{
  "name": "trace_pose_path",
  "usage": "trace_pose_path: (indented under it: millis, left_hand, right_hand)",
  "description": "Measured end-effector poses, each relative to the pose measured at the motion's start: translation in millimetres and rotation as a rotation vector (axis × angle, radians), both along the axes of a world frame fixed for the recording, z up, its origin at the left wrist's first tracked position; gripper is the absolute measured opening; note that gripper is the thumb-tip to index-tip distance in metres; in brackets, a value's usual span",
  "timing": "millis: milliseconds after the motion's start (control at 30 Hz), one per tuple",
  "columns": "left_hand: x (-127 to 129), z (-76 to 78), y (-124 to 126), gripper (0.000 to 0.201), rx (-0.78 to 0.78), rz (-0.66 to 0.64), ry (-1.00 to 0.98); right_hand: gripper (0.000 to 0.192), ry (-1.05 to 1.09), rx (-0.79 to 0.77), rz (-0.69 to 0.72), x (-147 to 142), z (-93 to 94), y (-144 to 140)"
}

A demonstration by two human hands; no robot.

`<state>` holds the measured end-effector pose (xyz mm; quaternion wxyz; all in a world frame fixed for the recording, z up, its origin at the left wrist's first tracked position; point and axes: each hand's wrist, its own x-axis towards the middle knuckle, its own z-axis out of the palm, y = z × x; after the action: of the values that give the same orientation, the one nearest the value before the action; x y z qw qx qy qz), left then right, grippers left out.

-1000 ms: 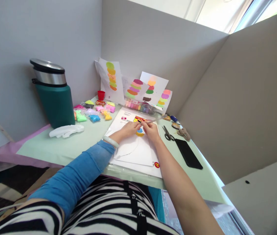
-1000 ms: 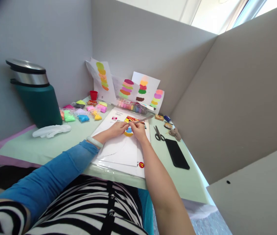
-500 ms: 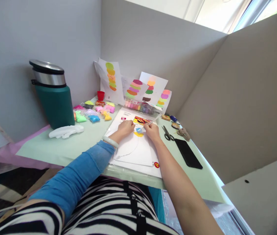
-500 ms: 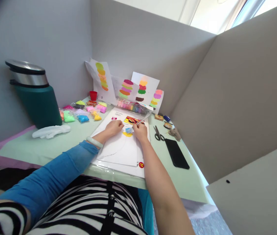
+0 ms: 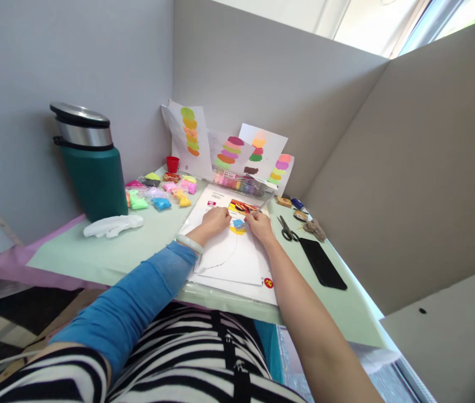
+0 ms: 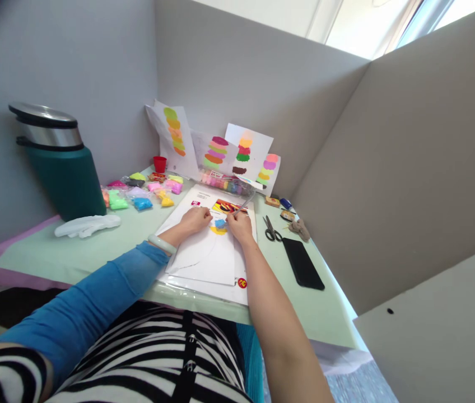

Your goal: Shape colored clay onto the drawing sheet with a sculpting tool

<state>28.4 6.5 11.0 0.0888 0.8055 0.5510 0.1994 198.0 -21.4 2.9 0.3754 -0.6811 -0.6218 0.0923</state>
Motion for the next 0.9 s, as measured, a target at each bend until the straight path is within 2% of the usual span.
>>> trace_pose_path:
  millis: [300,433,533,767,900]
  left_hand:
    - [-0.1,1.7,-1.3,0.029,-0.015,0.003,0.006]
    - [0.2,1.9,-1.3,0.030,-0.026,0.007,0.005]
    - [0.4,1.7,-1.0,0.030,-0.024,0.003,0.003]
    - [0.0,2.5,-2.0,0.030,-0.026,0.004,0.011]
    - [-0.1,2.1,-1.6,0.029,-0.031,0.009,0.006]
  right_hand:
    - [0.034,-0.079,-0.009,-0.076,4.9,-0.9,1.9]
    - [0.033,-0.014,0.012,-0.022,1.8,0.5,-0.8]
    - [0.033,-0.045,0.008,0.002,0.0,1.1,-1.6]
    - [0.036,-0.136,-0.023,-0.096,6.3,-1.1,1.9]
    - [0.035,-0.053,0.017,-0.024,2.7,0.9,-2.0]
